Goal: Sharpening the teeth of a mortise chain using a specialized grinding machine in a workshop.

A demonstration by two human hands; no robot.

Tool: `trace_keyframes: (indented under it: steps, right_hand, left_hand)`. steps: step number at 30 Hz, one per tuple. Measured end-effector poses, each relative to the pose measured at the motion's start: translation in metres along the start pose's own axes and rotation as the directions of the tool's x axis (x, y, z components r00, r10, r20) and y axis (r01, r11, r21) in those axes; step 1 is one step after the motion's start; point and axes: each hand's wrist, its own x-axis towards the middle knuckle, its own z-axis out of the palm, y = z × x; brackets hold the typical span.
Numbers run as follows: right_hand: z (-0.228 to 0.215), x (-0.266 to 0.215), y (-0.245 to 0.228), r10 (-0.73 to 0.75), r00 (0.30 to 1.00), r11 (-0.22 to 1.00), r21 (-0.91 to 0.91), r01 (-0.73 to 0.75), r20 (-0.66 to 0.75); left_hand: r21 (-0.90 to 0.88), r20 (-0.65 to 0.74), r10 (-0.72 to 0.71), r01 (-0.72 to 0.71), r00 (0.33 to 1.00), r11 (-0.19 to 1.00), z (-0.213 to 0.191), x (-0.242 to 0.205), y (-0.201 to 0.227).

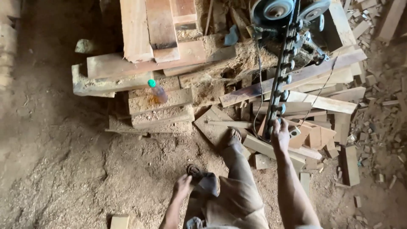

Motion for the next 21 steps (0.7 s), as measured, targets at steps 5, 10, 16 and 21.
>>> trace_keyframes:
  steps: [5, 10, 16, 21]
  right_hand:
    - [-0.003, -0.005, 0.003, 0.059, 0.998, 0.998, -0.031, -0.059, -0.01]
    - [-0.024, -0.007, -0.025, 0.103, 0.987, 0.994, -0.059, -0.096, 0.121]
    - [-0.051, 0.004, -0.042, 0.214, 0.906, 0.971, -0.177, -0.158, 0.364]
    - [-0.047, 0.033, 0.0, 0.125, 0.868, 0.967, -0.254, 0.002, 0.481]
  left_hand:
    - [-0.004, 0.221, 0.336, -0.343, 0.916, 0.939, 0.072, -0.005, 0.139]
    - [-0.212, 0.478, 0.369, -0.303, 0.797, 0.929, 0.145, -0.057, 0.259]
    - [-0.433, 0.724, 0.032, 0.417, 0.689, 0.799, 0.219, -0.05, 0.3]
    - [-0.542, 0.674, -0.188, 0.651, 0.715, 0.531, 0.211, -0.077, 0.362]
